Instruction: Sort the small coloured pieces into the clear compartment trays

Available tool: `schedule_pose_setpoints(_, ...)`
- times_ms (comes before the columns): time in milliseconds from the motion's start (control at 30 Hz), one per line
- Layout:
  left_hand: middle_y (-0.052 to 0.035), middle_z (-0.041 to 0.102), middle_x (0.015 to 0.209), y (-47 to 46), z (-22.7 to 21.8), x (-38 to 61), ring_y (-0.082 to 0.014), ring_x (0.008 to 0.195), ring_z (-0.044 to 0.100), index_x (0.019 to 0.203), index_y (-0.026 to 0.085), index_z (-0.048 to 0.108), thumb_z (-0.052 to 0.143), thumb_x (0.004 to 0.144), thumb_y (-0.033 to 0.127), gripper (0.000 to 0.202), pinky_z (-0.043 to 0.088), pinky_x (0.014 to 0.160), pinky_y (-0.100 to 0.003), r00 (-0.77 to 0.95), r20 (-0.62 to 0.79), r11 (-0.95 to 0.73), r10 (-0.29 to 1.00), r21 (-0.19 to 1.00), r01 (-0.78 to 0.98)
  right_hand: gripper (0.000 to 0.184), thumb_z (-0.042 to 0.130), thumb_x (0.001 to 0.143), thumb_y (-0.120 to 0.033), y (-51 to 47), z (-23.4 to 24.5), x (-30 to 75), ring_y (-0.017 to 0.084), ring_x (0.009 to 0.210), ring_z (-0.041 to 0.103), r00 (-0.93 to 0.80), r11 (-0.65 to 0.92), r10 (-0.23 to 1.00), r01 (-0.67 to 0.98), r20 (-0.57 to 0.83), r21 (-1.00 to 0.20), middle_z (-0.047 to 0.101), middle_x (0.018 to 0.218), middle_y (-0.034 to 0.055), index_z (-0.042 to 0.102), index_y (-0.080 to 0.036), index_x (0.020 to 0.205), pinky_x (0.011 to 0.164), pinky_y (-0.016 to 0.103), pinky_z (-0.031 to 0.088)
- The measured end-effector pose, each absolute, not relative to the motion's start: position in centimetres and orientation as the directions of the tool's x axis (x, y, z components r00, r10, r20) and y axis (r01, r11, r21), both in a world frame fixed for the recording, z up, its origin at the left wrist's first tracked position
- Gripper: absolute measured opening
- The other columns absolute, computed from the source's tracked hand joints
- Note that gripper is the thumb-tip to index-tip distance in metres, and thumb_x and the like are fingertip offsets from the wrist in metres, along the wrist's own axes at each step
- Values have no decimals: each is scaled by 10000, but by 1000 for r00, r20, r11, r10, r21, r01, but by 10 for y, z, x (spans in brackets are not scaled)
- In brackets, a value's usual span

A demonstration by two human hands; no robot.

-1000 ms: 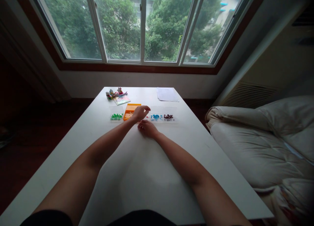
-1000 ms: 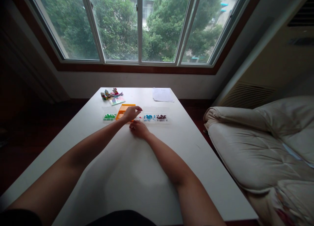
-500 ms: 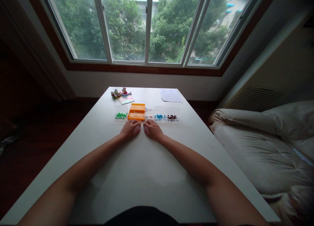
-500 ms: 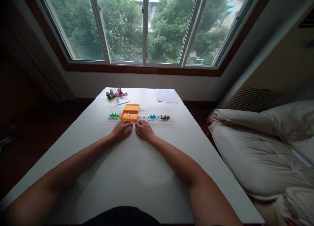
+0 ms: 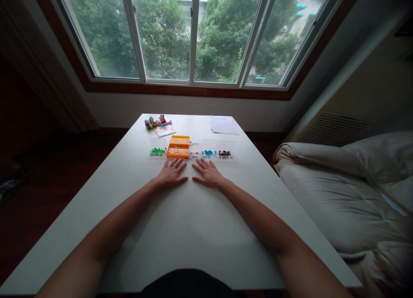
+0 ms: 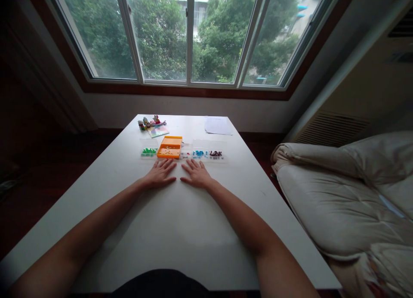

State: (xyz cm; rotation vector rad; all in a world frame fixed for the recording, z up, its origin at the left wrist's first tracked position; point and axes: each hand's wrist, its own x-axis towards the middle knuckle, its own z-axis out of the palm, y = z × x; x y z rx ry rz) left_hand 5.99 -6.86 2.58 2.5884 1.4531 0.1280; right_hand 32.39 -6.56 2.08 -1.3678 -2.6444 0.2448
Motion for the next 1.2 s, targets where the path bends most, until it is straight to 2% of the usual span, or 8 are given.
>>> schedule_pose_setpoints(167,-79,105,1692,-71,27,62,-369,1553,83,1610,302,243,376,893,778,871,44,1216,-611,509,-33,-495,860,187,848,806,423,923,-778,-69,16,318,344,1542,115,-522,521,851,825,57,-220,161,1671,87,323,-330,1586,1222,602,63)
schedule_pose_setpoints(367,-83,136,1690,-74,27,62,-365,1551,101,1601,320,270,389,894,776,849,39,1218,-612,494,2,-485,869,191,853,822,424,915,-789,-72,15,315,350,1541,110,-500,500,864,838,58,-218,157,1670,99,319,-328,1587,1212,624,61)
schedule_pose_setpoints(533,-97,150,1686,-75,27,61,-365,1548,119,1599,304,282,375,899,777,850,36,1212,-632,498,21,-492,867,196,848,801,431,929,-767,-75,17,315,345,1538,136,-505,509,860,836,74,-206,183,1665,105,336,-313,1582,1215,608,84)
schedule_pose_setpoints(967,-81,200,1679,-72,25,57,-332,1548,149,1583,300,324,367,919,743,799,64,1239,-557,502,46,-501,864,195,843,717,449,972,-679,-76,24,315,308,1524,207,-536,543,840,823,86,-170,253,1646,103,382,-281,1564,1234,524,119)
schedule_pose_setpoints(1200,-72,186,1682,-73,26,57,-336,1549,142,1589,294,311,356,920,752,813,68,1241,-560,505,37,-503,862,181,845,849,299,930,-814,-79,30,312,318,1547,100,-522,515,853,846,-16,-139,125,1680,66,273,-300,1605,1234,562,54)
